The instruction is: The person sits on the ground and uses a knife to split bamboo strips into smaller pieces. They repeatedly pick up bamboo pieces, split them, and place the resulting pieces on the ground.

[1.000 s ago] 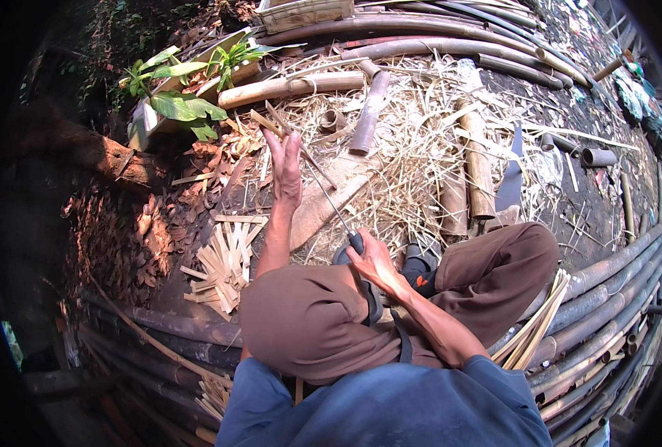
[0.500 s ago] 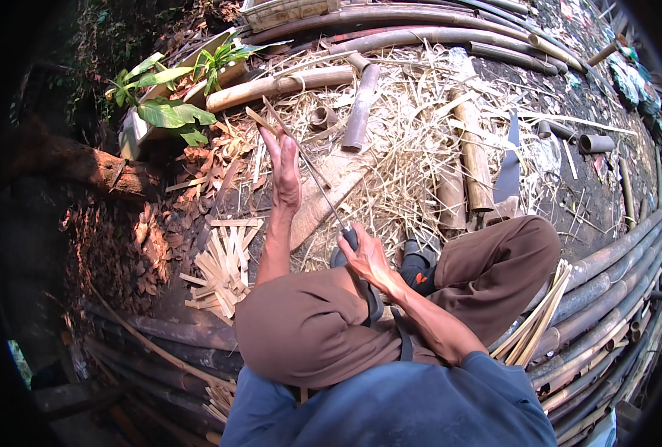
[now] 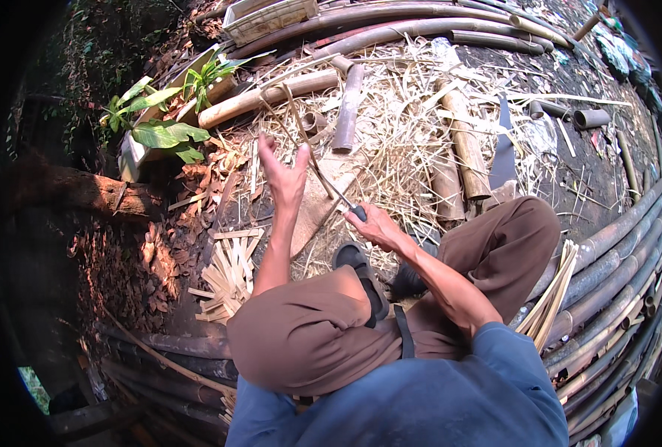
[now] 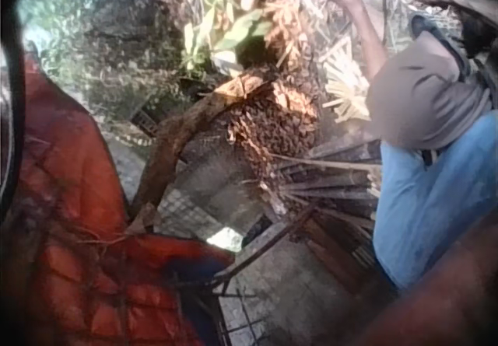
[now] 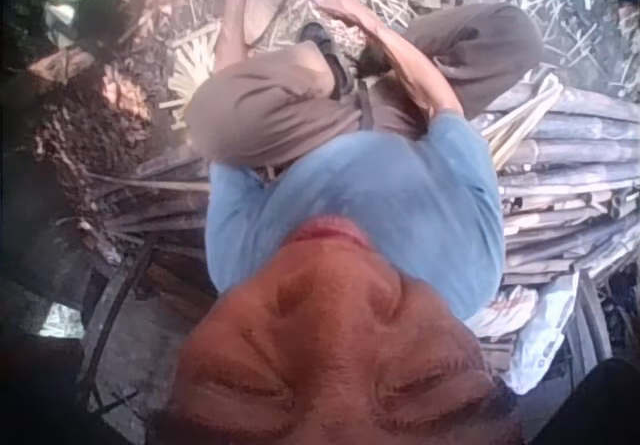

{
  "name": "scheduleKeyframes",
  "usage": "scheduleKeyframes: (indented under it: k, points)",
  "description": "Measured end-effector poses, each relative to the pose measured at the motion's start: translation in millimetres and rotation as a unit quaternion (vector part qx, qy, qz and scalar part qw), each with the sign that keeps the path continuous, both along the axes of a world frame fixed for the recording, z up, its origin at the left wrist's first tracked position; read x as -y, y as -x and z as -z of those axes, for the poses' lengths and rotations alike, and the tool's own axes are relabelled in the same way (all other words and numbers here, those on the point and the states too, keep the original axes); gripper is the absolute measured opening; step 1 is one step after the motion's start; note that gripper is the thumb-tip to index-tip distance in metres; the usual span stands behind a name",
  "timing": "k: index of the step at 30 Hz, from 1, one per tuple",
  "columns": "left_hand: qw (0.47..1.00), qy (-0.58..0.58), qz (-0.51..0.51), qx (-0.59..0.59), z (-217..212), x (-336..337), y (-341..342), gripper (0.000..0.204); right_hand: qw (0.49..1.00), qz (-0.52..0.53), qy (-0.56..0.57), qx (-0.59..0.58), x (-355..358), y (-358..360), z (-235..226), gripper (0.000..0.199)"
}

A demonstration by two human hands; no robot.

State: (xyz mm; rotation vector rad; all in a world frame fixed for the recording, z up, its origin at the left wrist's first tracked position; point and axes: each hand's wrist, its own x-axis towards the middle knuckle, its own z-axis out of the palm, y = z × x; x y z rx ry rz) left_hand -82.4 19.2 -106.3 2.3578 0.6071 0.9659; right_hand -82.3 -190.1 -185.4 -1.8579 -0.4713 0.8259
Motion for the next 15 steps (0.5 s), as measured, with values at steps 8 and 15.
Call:
scheduleKeyframes:
  k: [8,15]
  points:
    - [0.968,0.153,0.172,-0.097,23,-9,-51,0.036,0.999,-0.005,0.045,0.011,19,-24,17,0.025]
    - [0.971,0.134,0.167,-0.106,33,-4,-69,0.034,0.997,-0.007,0.075,0.009,26,-45,24,0.031]
